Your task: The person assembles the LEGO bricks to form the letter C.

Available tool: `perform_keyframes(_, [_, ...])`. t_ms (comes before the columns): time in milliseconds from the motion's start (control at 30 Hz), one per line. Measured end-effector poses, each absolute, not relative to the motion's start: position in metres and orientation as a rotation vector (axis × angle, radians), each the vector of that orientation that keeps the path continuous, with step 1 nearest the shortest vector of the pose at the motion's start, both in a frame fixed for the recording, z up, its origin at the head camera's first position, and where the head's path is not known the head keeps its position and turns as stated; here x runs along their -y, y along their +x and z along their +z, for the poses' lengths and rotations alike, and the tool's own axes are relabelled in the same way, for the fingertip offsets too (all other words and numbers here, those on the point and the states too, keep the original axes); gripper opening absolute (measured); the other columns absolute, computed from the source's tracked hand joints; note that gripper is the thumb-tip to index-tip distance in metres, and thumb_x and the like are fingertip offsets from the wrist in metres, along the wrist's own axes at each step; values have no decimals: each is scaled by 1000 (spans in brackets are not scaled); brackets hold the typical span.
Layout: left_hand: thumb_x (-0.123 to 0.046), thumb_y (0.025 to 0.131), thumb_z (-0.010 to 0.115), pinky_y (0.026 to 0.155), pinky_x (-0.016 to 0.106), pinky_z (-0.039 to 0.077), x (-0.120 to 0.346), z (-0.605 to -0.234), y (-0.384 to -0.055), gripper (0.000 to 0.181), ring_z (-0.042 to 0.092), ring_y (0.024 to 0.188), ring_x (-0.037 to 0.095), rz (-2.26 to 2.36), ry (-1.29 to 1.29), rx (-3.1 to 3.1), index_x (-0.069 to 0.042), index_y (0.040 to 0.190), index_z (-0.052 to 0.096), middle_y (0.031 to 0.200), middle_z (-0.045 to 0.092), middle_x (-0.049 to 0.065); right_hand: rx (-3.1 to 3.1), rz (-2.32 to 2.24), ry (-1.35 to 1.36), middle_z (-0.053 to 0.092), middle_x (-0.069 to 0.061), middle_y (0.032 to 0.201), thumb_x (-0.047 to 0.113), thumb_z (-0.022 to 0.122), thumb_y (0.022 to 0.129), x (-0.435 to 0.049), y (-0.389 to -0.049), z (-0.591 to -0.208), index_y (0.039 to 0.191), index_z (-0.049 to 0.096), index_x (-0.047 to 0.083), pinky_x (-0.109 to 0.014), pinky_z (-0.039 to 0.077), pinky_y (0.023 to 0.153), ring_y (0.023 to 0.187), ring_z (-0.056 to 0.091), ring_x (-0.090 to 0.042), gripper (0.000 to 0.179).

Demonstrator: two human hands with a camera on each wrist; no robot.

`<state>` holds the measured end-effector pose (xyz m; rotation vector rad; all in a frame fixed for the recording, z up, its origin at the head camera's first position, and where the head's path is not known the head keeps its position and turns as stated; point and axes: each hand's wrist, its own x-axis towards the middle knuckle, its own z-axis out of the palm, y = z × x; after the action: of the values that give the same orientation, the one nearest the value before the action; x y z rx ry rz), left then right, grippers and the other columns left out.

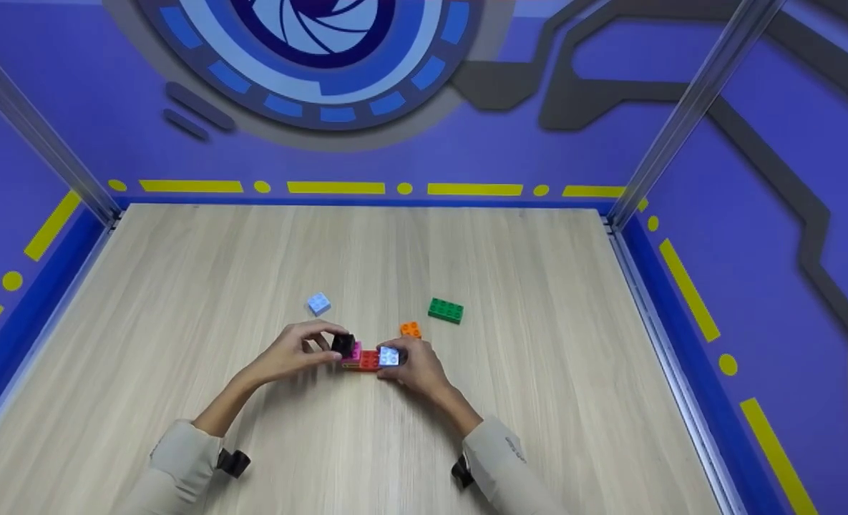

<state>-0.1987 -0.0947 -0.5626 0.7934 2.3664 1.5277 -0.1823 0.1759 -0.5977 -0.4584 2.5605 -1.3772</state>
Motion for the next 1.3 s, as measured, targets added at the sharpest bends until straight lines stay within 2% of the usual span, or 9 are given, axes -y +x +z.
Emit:
perform_keyframes(200, [-12, 89, 78, 78, 32, 55, 92, -563, -196, 37, 67, 85, 16, 1500, 829, -2397, -5, 124, 69, 123, 72, 15, -2562, -1385, -473, 73, -13, 117, 7, 86, 80, -176, -183, -598, 117, 74, 3, -50, 51, 100, 108, 63, -25, 40])
perform_keyframes(400, [-14, 88, 80, 76, 26, 53, 85, -565, -195, 36, 66, 83, 13, 1450, 774, -2487, -8, 123, 71, 119, 73, 10, -2554, -1410, -470, 73, -15, 117, 8, 86, 80, -176, -183, -597, 117, 74, 3, -54, 50, 102, 109, 62, -28, 39])
perform_keyframes(500, [-15, 87, 81, 76, 33, 56, 82, -565, -195, 36, 66, 83, 14, 1417, 758, -2538, -9, 122, 72, 117, 74, 9, -2561, -1405, -475, 73, -14, 117, 8, 87, 80, -177, -184, -597, 117, 74, 4, -53, 50, 101, 109, 63, -27, 39])
perform_keyframes(633, [-16, 86, 82, 75, 34, 56, 81, -563, -196, 36, 67, 83, 15, 1364, 751, -2582, -10, 121, 73, 116, 75, 8, -2559, -1403, -474, 73, -14, 118, 8, 87, 79, -177, -184, -597, 116, 74, 4, -51, 49, 101, 109, 63, -27, 39])
perform_keyframes(767, [-18, 86, 82, 71, 25, 52, 81, -563, -195, 36, 68, 82, 17, 1336, 753, -2603, -11, 120, 74, 117, 75, 6, -2540, -1406, -455, 72, -14, 119, 9, 87, 80, -176, -183, -597, 117, 74, 5, -54, 48, 104, 111, 62, -27, 40])
perform_keyframes(900, [-18, 85, 83, 67, 23, 49, 82, -561, -194, 35, 69, 81, 20, 1286, 760, -2642, -13, 119, 75, 112, 75, 4, -2536, -1398, -459, 72, -13, 121, 9, 86, 80, -175, -184, -597, 118, 74, 5, -54, 48, 104, 112, 62, -27, 40])
perform_keyframes(1167, [-25, 84, 84, 63, 22, 43, 79, -555, -195, 35, 65, 76, 15, 1147, 789, -2726, -18, 117, 77, 104, 75, -2, -2544, -1387, -446, 72, -13, 120, 8, 86, 80, -176, -184, -598, 118, 75, 5, -54, 48, 104, 112, 62, -27, 40])
perform_keyframes(1300, [-25, 83, 85, 62, 22, 42, 78, -555, -196, 36, 63, 74, 16, 1130, 795, -2734, -18, 117, 77, 104, 76, -2, -2555, -1373, -469, 72, -11, 120, 9, 87, 79, -177, -186, -598, 117, 75, 6, -50, 49, 103, 112, 61, -25, 40])
